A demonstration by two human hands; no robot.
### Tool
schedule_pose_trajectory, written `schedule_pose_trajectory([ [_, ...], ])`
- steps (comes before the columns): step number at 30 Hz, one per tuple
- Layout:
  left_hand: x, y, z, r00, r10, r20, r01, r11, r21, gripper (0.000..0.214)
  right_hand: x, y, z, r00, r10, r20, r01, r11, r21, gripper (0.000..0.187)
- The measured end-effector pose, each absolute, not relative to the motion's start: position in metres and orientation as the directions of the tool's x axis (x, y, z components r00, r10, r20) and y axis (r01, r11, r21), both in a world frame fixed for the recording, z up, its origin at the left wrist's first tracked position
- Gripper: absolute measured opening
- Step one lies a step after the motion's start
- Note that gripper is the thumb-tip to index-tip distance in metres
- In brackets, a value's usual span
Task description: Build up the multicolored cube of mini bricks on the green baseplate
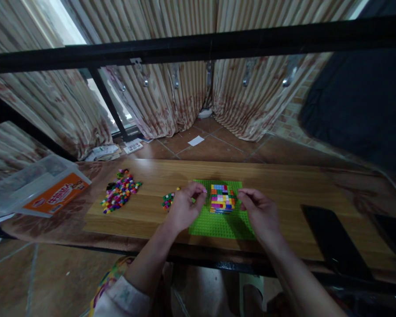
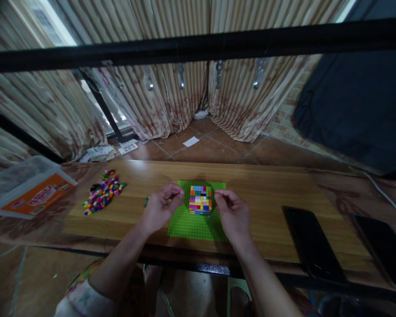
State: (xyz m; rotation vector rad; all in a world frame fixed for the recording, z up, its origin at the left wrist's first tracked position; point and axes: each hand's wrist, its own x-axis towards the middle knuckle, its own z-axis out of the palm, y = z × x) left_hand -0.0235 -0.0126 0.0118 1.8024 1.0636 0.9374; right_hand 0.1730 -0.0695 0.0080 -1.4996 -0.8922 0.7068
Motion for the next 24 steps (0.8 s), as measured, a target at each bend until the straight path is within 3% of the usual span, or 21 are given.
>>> schedule_pose_trajectory([
  [9, -0.007, -0.031, 0.022, 0.475, 0.867, 0.149, 0.178, -0.260, 0.949, 0.018, 0.166, -0.076, 0.014, 0.407, 0.899, 0.161, 0.125, 0.120, -0.985, 0.019],
  [15, 0.002, -0.034, 0.028, 0.529, 0.849, 0.018, -0.026, -0.005, 1.000, 0.029, 0.166, -0.083, 0.016, 0.256, 0.913, 0.317, 0.277, 0.245, -0.929, 0.015],
  [24, 0.014, -0.044, 0.030, 0.528, 0.828, -0.189, -0.152, 0.310, 0.938, 0.033, 0.165, -0.087, 0.018, 0.065, 0.896, 0.440, 0.458, 0.365, -0.811, 0.015],
])
